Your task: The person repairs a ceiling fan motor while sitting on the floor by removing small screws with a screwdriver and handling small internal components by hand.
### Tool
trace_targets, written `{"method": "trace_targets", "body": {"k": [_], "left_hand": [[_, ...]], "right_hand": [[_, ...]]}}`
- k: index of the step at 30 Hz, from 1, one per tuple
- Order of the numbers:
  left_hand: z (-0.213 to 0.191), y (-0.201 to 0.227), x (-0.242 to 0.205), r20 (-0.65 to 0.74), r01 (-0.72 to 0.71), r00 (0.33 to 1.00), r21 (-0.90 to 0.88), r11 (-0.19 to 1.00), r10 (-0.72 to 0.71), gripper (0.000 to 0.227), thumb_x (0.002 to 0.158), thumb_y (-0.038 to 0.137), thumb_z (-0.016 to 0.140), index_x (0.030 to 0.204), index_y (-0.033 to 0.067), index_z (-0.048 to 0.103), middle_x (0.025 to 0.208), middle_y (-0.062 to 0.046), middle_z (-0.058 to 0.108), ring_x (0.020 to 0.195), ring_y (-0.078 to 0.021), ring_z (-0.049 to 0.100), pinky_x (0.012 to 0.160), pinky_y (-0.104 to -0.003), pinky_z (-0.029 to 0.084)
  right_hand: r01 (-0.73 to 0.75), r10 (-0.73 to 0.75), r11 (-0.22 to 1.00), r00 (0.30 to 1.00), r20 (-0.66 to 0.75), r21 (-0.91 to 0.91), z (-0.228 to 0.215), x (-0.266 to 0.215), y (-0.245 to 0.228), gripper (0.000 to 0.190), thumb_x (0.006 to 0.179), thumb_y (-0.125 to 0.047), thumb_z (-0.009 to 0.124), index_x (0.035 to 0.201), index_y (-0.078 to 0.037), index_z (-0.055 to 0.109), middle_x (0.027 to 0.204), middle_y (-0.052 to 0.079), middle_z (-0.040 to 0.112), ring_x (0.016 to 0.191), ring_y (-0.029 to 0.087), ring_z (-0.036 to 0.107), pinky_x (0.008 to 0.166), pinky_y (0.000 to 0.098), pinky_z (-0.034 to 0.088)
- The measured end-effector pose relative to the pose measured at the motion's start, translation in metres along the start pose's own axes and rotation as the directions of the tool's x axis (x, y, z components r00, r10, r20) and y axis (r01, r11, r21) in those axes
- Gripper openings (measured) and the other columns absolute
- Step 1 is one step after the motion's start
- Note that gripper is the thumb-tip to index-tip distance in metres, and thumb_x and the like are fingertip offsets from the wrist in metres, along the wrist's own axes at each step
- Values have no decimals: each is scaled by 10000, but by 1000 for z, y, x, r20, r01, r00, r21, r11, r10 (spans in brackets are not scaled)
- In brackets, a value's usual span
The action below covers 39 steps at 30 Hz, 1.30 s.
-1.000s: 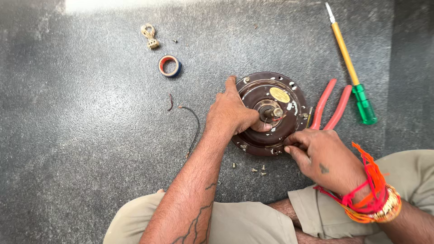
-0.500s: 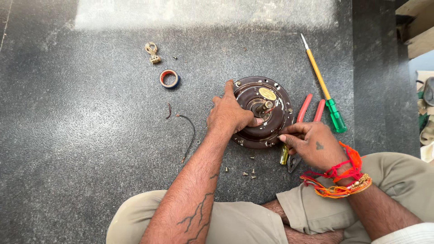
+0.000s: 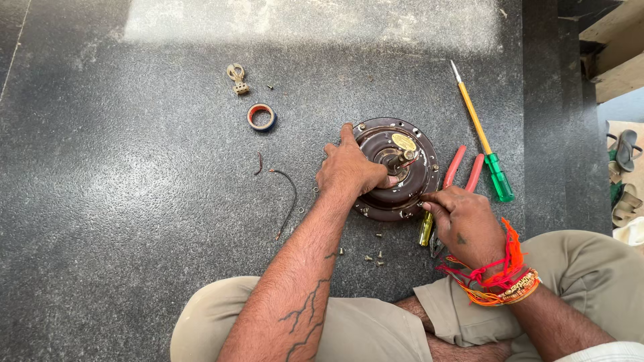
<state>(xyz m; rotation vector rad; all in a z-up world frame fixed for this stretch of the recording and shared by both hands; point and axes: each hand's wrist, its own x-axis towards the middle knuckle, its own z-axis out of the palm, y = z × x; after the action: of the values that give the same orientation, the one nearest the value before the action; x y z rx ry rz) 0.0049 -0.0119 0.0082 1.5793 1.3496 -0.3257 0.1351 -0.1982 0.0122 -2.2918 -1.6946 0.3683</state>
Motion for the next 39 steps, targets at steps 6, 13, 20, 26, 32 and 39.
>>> {"method": "trace_targets", "body": {"k": [6, 13, 20, 26, 32, 39], "left_hand": [[1, -1, 1, -2, -17, 1000, 5, 1000, 17, 1391, 596, 388, 989, 1640, 249, 81, 1464, -199, 443, 1303, -401, 575, 1016, -546, 559], [-1, 0, -1, 12, 1, 1000, -9, 1000, 0, 1361, 620, 375, 978, 1643, 266, 86, 1469, -207, 440, 1294, -422, 582, 999, -560, 568], [-2, -2, -3, -8, -5, 1000, -6, 1000, 5, 1323, 617, 351, 978, 1625, 264, 125, 1449, -199, 456, 1281, -420, 594, 989, -548, 574], [1, -2, 1, -7, -19, 1000, 1, 1000, 19, 1374, 592, 399, 996, 1631, 255, 108, 1461, -213, 447, 1289, -421, 584, 964, -544, 587], [4, -3, 4, -5, -18, 1000, -16, 1000, 18, 1377, 585, 402, 989, 1641, 261, 116, 1444, -213, 463, 1266, -412, 612, 918, -531, 625], [3, -2, 3, -8, -15, 1000, -11, 1000, 15, 1379, 578, 404, 998, 1630, 274, 116, 1422, -202, 460, 1271, -411, 594, 920, -534, 617]], "right_hand": [[-22, 22, 999, 1000, -8, 39, -1, -2, 0, 154, 884, -139, 721, 989, -41, 778, 930, 148, 746, 848, 350, 725, 743, 432, 562], [61, -63, 996, 998, -23, -66, 7, -8, -6, 181, 909, -140, 676, 1051, -67, 761, 940, 146, 714, 859, 350, 711, 734, 446, 562], [-22, 38, 974, 997, 67, -224, 12, -7, -6, 222, 938, -220, 664, 1075, -64, 743, 890, 158, 686, 823, 369, 694, 709, 471, 558], [25, -22, 996, 999, 28, -90, 9, -6, 0, 209, 923, -217, 678, 1052, -72, 753, 883, 157, 707, 820, 374, 696, 722, 474, 553], [-15, 25, 986, 998, 57, -168, 13, -7, 1, 234, 952, -258, 660, 1039, -60, 750, 879, 164, 712, 797, 363, 707, 717, 471, 568], [-72, 92, 956, 994, 60, -284, 7, -4, -9, 320, 944, -378, 677, 914, -66, 741, 840, 140, 721, 770, 355, 712, 676, 473, 557]]}}
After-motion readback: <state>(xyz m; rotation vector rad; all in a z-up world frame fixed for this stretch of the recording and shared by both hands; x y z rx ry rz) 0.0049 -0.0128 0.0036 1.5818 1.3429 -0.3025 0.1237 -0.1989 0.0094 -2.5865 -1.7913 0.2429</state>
